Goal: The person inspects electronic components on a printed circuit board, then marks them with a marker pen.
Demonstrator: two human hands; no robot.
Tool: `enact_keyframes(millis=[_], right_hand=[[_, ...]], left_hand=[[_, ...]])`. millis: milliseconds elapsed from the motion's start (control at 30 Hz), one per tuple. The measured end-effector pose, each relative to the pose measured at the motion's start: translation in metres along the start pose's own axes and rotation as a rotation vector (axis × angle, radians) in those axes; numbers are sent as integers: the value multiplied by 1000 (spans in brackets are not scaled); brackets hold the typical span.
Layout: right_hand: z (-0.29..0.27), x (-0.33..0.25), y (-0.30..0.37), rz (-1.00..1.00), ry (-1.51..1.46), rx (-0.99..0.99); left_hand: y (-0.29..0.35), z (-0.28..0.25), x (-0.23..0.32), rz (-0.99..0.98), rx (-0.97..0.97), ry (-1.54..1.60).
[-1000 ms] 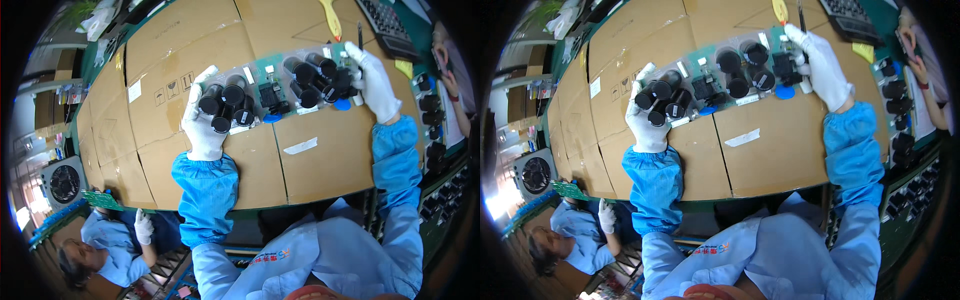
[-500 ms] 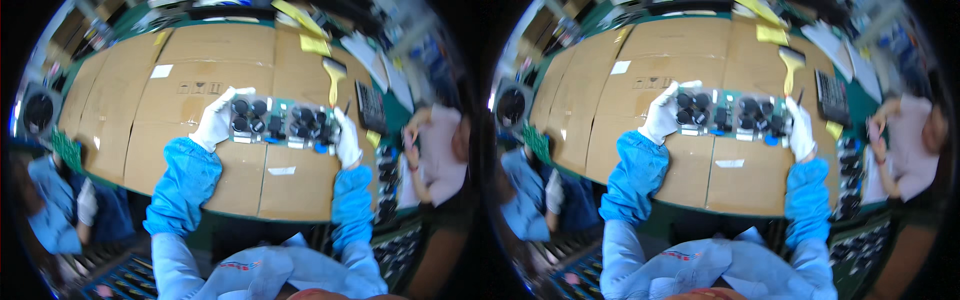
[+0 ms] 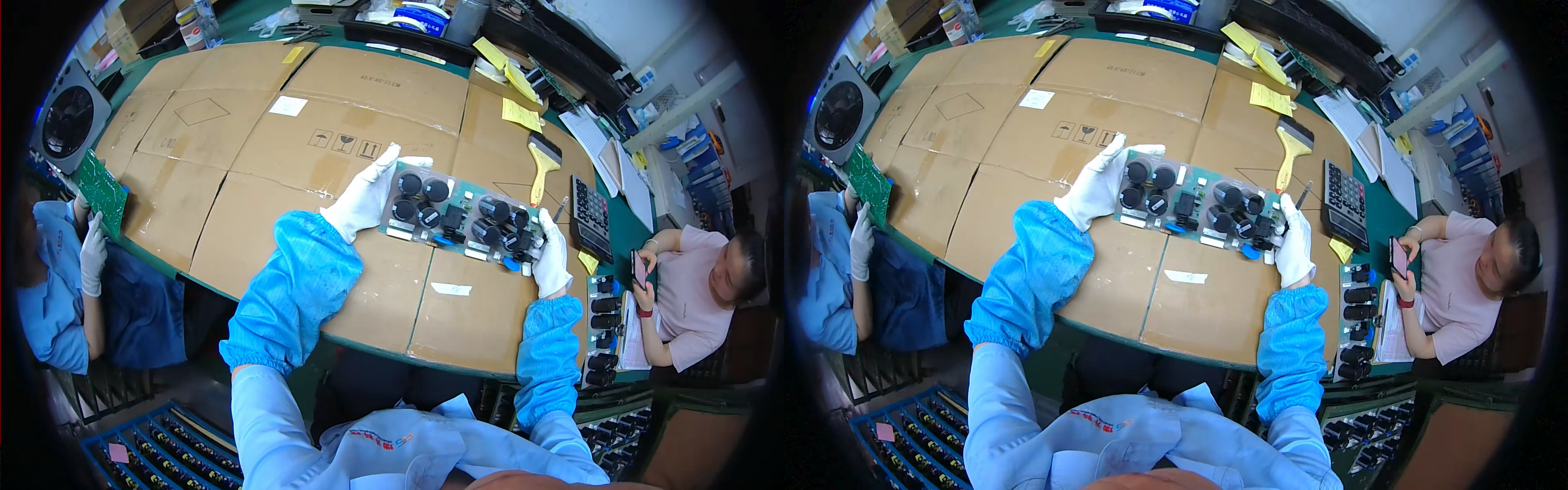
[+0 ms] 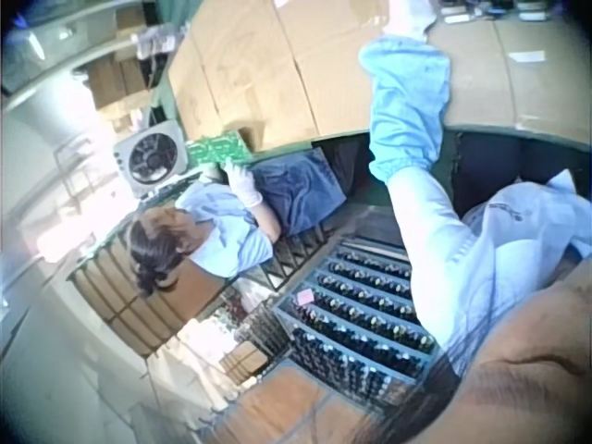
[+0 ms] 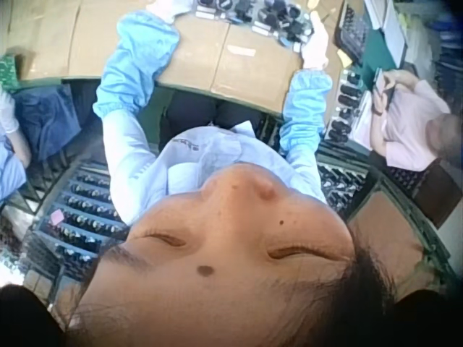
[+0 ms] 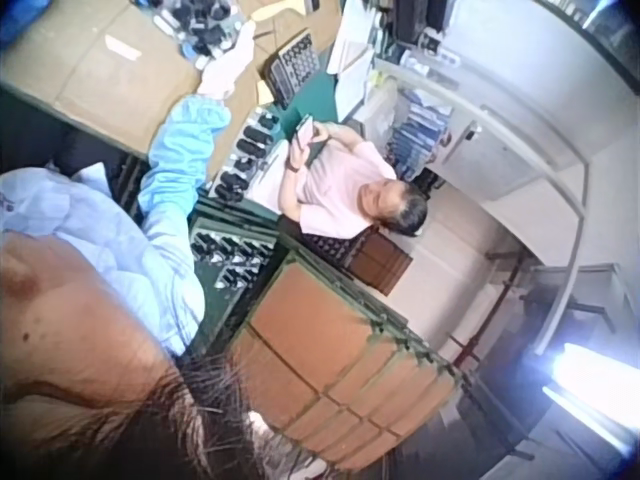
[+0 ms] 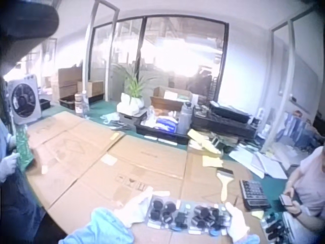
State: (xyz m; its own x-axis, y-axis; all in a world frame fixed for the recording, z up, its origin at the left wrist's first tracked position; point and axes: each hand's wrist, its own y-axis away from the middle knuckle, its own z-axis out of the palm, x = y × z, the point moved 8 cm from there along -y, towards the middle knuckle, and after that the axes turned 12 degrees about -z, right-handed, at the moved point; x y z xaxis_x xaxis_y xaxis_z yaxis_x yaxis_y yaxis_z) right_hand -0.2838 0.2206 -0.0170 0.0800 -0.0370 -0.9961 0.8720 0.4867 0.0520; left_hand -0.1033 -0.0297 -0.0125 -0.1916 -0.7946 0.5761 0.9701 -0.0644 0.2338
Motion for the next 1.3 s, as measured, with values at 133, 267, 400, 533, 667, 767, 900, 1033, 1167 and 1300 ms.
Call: enact_keyframes(millis=[133,267,400,533,667,767,900,1033,1167,1300], right_hand=[[-5,3,0,18,23,1],[2,-4,3,-6,29,16],[-1,0,1,0,24,22],[-6,1,-1,-17,35,39],[1,1,1,-15,21,56],[-2,4,-3,-31,74,38],[-1,3,-1,-21,94,61],[-1,-1,2,-7,62,58],[-12,2,0,-37,163,0],[-4,-15,2,-33,151,-29]], left_hand=[[2,7,1,-16,20,-57],[0,0,0,-17,30,-70],[-1,-3,-1,3,46,-87],[-1,1,-2,6,76,-88],[-4,-7,-2,1,35,-65],[-5,-12,-2,-21,43,-55],[-1,-12,3,-28,95,-33],[-3,-10,-1,-54,126,-48],[-11,-11,-9,-20,161,-74],[-6,-2,-9,-24,174,-105]])
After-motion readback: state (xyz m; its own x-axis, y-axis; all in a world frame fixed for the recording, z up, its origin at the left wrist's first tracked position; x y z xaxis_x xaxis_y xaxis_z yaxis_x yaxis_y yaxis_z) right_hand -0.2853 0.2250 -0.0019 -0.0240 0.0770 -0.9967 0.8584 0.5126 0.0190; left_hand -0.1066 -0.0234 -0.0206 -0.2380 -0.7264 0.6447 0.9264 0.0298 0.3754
